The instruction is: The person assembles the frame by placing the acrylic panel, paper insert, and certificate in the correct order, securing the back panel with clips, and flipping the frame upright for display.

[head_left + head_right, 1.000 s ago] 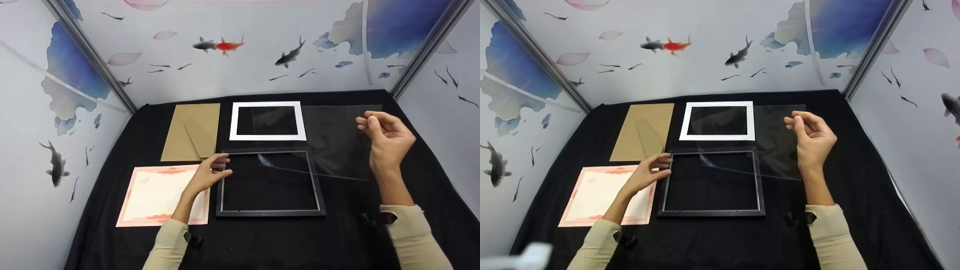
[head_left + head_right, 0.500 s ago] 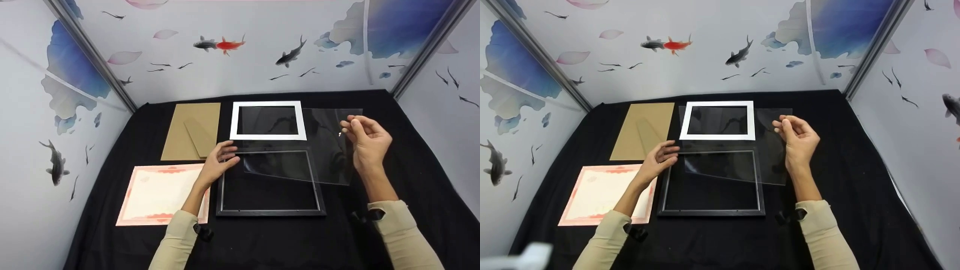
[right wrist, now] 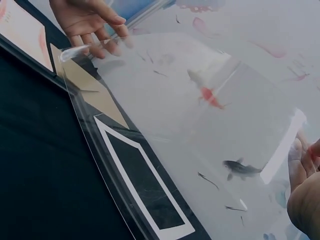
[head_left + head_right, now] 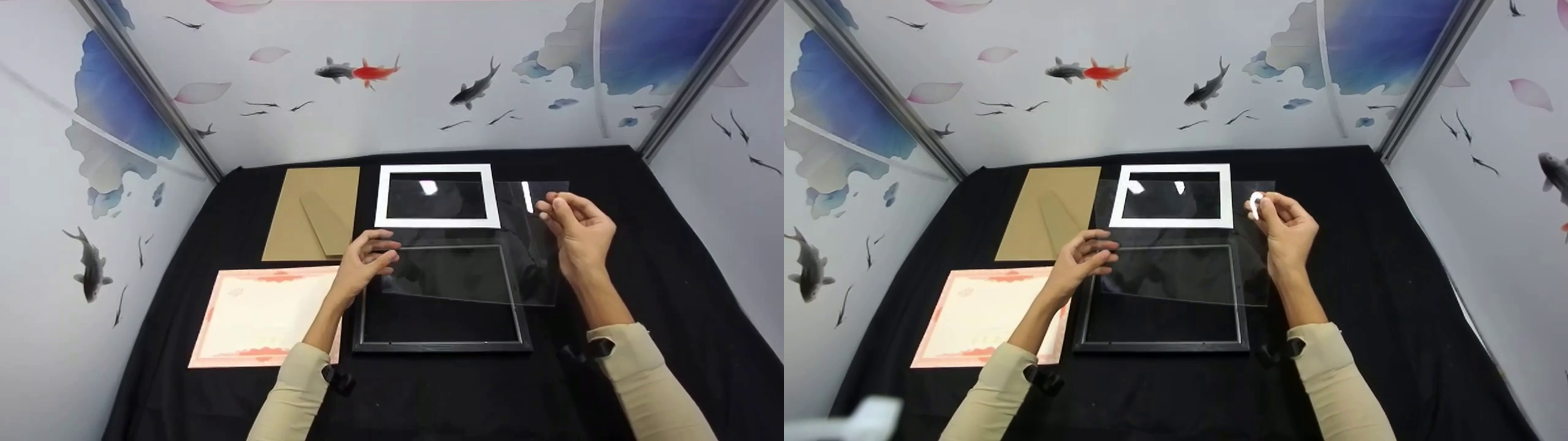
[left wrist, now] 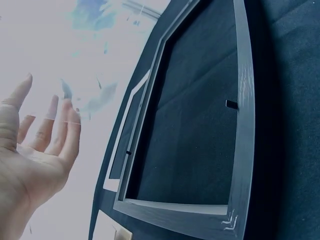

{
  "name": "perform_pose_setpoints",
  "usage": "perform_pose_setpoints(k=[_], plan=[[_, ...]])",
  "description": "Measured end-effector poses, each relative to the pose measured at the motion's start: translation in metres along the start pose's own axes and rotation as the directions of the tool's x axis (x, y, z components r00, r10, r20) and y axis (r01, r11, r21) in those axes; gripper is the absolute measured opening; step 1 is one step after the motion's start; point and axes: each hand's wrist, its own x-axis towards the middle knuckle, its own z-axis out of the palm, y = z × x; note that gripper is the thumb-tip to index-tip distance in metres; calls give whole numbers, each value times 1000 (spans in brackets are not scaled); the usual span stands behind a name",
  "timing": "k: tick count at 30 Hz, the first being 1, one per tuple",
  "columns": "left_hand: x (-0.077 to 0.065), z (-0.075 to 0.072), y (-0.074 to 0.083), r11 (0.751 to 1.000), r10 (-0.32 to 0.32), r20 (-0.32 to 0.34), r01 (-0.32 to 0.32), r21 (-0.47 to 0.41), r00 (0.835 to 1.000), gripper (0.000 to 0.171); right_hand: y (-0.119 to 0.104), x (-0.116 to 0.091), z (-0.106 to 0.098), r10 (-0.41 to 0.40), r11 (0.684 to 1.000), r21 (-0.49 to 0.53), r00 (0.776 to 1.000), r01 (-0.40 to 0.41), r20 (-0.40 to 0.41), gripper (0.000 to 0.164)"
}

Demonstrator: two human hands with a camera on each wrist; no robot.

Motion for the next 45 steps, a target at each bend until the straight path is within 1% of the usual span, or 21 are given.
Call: perform_pose_setpoints(k=[2,4,8,11,13,15,18,20,23,25,27,30,33,38,45], plan=[[-1,1,0,1000,12,-6,-12,-24,1000,35,1,0,0,7,1000,4,1000,-7,2,22],[-2,1,1,999,28,-8,-28,-28,1000,32,3,-1,-1,13,1000,5,1000,-13,0,21],[-4,1,1,998,63,-4,-63,-23,998,31,5,-1,-3,27,999,-33,1000,-27,-14,19],[-5,1,2,997,69,-11,-70,-30,998,29,5,-2,-5,58,997,-53,998,-60,-24,17],[-7,1,2,997,68,-16,-69,-30,998,27,5,-3,-8,85,995,-45,996,-85,-8,18],[-7,0,2,997,70,-22,-70,-24,997,26,4,-3,-11,100,994,-53,995,-99,29,18],[-9,-1,2,997,81,-26,-81,-1,996,27,4,-4,-17,107,993,-61,986,-100,126,20],[-11,-2,2,996,88,-27,-88,11,996,26,4,-6,-22,109,993,-71,974,-97,196,21],[-12,-4,0,996,87,-30,-86,15,996,26,5,-9,-31,130,990,-81,949,-111,288,24],[-13,-6,-1,997,78,-36,-78,4,996,27,7,-12,-38,148,986,-122,934,-113,326,25],[-14,-8,-2,998,63,-51,-63,-3,997,29,9,-16,-44,162,979,-175,925,-106,345,28],[-16,-10,-5,999,43,-75,-45,-21,996,31,13,-22,-53,185,956,-278,921,-88,343,30],[-20,-11,-8,999,25,-91,-27,-29,996,32,17,-28,-61,207,934,-348,917,-82,341,33],[-27,-11,-17,999,-18,-123,13,-36,992,34,26,-35,-72,221,908,-414,915,-67,337,35],[-36,-14,-24,997,-70,-160,65,-40,985,43,36,-41,-79,223,861,-507,928,-44,300,33]])
